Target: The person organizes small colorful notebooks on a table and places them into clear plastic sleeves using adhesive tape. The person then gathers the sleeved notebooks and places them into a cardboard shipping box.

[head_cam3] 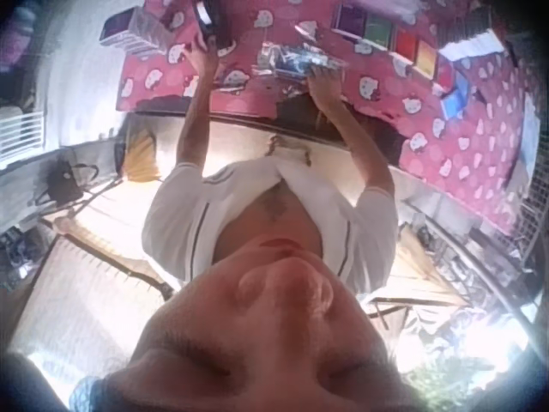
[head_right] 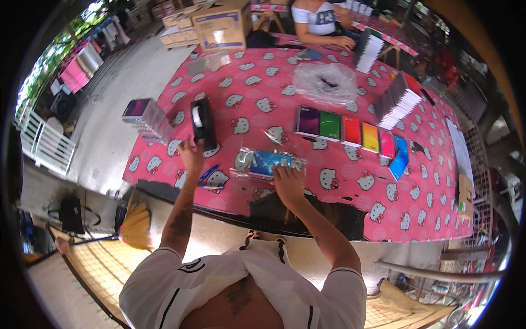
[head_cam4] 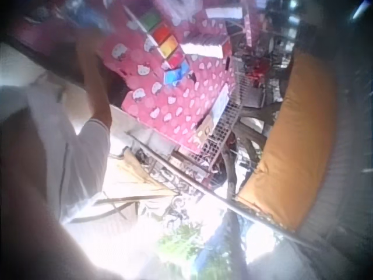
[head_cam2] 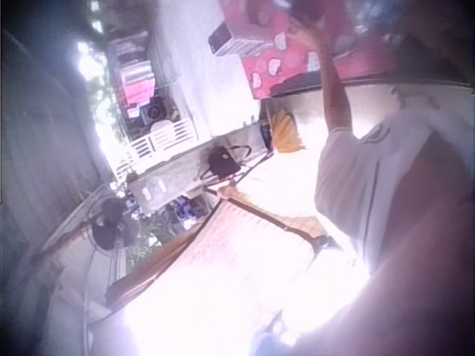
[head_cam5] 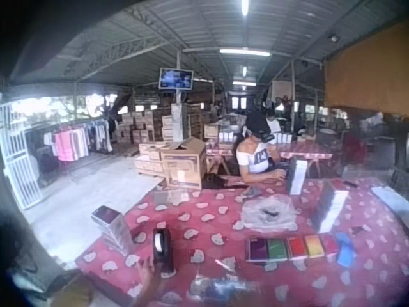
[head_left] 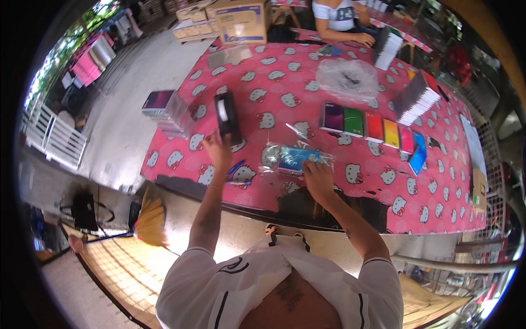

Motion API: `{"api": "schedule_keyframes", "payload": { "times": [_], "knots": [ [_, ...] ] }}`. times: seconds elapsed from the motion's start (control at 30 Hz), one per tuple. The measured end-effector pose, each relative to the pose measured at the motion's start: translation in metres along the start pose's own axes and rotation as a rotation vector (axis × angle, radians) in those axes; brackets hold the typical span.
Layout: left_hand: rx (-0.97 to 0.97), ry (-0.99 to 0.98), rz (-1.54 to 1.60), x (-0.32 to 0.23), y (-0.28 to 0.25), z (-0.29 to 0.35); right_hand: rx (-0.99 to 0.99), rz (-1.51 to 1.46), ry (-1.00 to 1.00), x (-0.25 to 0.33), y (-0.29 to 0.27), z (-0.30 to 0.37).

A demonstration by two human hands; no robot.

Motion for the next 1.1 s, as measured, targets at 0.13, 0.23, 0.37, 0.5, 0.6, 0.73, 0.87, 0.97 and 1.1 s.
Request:
{"api": "schedule_keyframes", "payload": {
  "times": [0.13, 0.23, 0.37, 0.5, 0.6, 0.73, 0.87, 0.97, 1.1],
  "knots": [
    [0.491, -0.640, 0.720, 0.053, 0.050, -0.013, 0.036, -0.083, 0.013, -0.005, 0.007, 0.002],
    [0.182, -0.437, 0.797, 0.081, 0.050, -0.029, 0.016, -0.095, 0.004, -0.001, 0.006, -0.002],
    [-0.111, -0.610, 1.007, 0.082, 0.061, 0.029, -0.013, -0.031, -0.008, -0.010, 0.008, 0.003],
    [0.076, -0.506, 0.304, 0.149, 0.019, 0.027, -0.010, -0.172, -0.051, 0.004, 0.001, -0.008],
    [0.171, -0.129, -0.039, 0.053, 0.007, 0.015, -0.028, -0.156, -0.017, -0.016, 0.007, 0.001],
    [0.629, -0.057, 0.397, -0.103, 0.074, 0.097, -0.109, -0.174, -0.045, -0.015, -0.001, 0.003],
    [0.734, 0.040, -0.045, -0.156, 0.089, 0.131, -0.110, -0.195, -0.036, -0.012, 0.001, 0.004],
    [0.765, 0.151, -0.342, -0.162, 0.092, 0.133, -0.050, -0.236, 0.002, -0.018, 0.007, 0.005],
    [0.760, 0.215, -0.348, -0.145, 0.091, 0.133, -0.044, -0.363, 0.058, -0.022, -0.011, -0.004]
  ]
}}
Point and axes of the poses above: each hand's wrist, its own z-axis away from the middle knuckle, its own y-axis out of the palm, x = y × z, the point moved 9 cm from there along -z, towards the middle knuckle, and after that the axes turned 4 degrees about -x, right-handed, at the moved point
